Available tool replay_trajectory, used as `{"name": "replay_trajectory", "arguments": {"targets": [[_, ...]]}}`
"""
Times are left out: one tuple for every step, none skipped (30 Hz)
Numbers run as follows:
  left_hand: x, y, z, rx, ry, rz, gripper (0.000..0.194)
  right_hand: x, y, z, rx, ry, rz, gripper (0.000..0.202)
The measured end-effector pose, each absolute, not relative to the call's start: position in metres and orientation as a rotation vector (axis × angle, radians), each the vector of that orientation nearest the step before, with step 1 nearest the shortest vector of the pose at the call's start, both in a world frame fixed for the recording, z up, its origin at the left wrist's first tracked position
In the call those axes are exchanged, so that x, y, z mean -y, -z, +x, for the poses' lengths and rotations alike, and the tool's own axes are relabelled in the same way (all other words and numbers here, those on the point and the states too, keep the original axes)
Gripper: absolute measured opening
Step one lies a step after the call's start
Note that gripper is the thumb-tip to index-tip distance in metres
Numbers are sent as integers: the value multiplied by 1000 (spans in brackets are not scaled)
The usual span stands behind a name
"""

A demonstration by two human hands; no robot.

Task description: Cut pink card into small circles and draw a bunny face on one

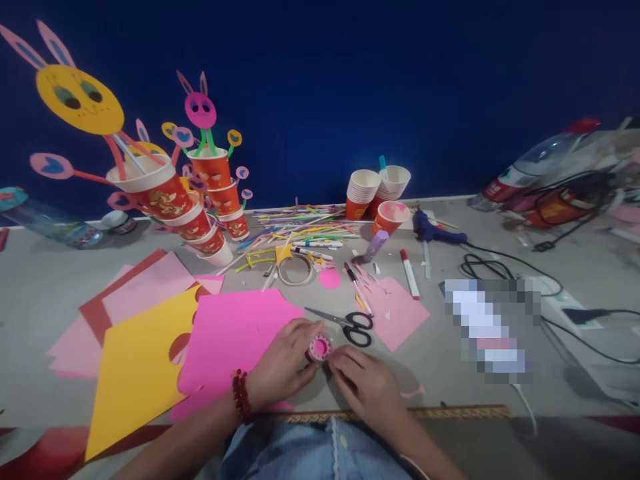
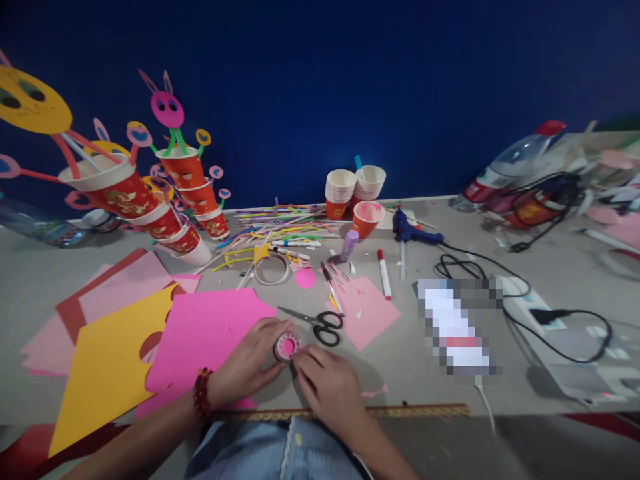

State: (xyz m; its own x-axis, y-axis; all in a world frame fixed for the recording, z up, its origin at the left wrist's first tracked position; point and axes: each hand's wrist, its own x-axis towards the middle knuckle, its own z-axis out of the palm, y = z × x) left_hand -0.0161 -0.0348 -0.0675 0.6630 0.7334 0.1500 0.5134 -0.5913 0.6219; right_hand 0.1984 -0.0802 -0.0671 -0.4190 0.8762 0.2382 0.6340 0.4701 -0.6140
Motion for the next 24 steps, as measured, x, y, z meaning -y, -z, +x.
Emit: {"name": "replay_trajectory", "arguments": {"targets": [[35,67,-16,-963,-547,2355,74,80,67,198,2190,-600,-1249,22],[36,66,-17,-963,-561,2376,73,79,67,198,2196,-599,-1250,22],[36,66,-17,-964,-571,2395,72,79,67,198,2201,-592,-1254,21],[37,65,-17,-967,-582,2409,72,79,67,197,2204,-584,-1259,20],[38,65,-17,-971,-588,2417,71,80,67,196,2203,-572,-1259,20],[38,65,-17,-976,-588,2421,71,81,67,196,2200,-561,-1261,19],[38,66,-17,-984,-586,2420,69,81,67,196,2195,-553,-1258,19],[38,66,-16,-991,-584,2418,67,81,67,196,2190,-557,-1251,19],[38,67,-16,-1000,-584,2413,65,80,66,197,2185,-570,-1239,20],[38,68,-16,-1010,-585,2405,64,78,64,200,2177,-583,-1230,21],[38,68,-16,-1025,-587,2394,65,73,62,204,2162,-579,-1232,21],[38,69,-16,-1041,-594,2385,66,67,58,209,2143,-557,-1251,21],[38,70,-16,-1057,-602,2379,67,58,54,215,2117,-500,-1297,20],[38,70,-16,-1069,-605,2375,67,48,50,221,2091,-408,-1375,19],[38,70,-16,-1078,-607,2373,68,36,46,227,2065,-309,-1480,20],[38,71,-16,-1085,-607,2371,69,24,42,232,2068,-219,-1582,21],[38,71,-16,-1088,-605,2368,69,12,39,235,2079,-110,-1684,22],[38,70,-16,-1090,-604,2363,70,1,38,237,2118,-36,-1780,23],[38,70,-16,-1093,-601,2357,70,-9,38,237,2169,23,-1864,26],[38,70,-16,-1097,-598,2350,69,-17,39,235,2216,71,-1917,29],[38,69,-16,-1098,-594,2343,68,-23,40,233,2256,107,-1949,34],[38,69,-16,-1094,-585,2339,67,-28,42,231,2284,132,-1964,38],[38,68,-16,-1091,-578,2336,66,-32,44,228,2303,139,-1958,42],[38,68,-16,-1087,-574,2335,66,-34,45,227,2320,125,-1936,45]]}}
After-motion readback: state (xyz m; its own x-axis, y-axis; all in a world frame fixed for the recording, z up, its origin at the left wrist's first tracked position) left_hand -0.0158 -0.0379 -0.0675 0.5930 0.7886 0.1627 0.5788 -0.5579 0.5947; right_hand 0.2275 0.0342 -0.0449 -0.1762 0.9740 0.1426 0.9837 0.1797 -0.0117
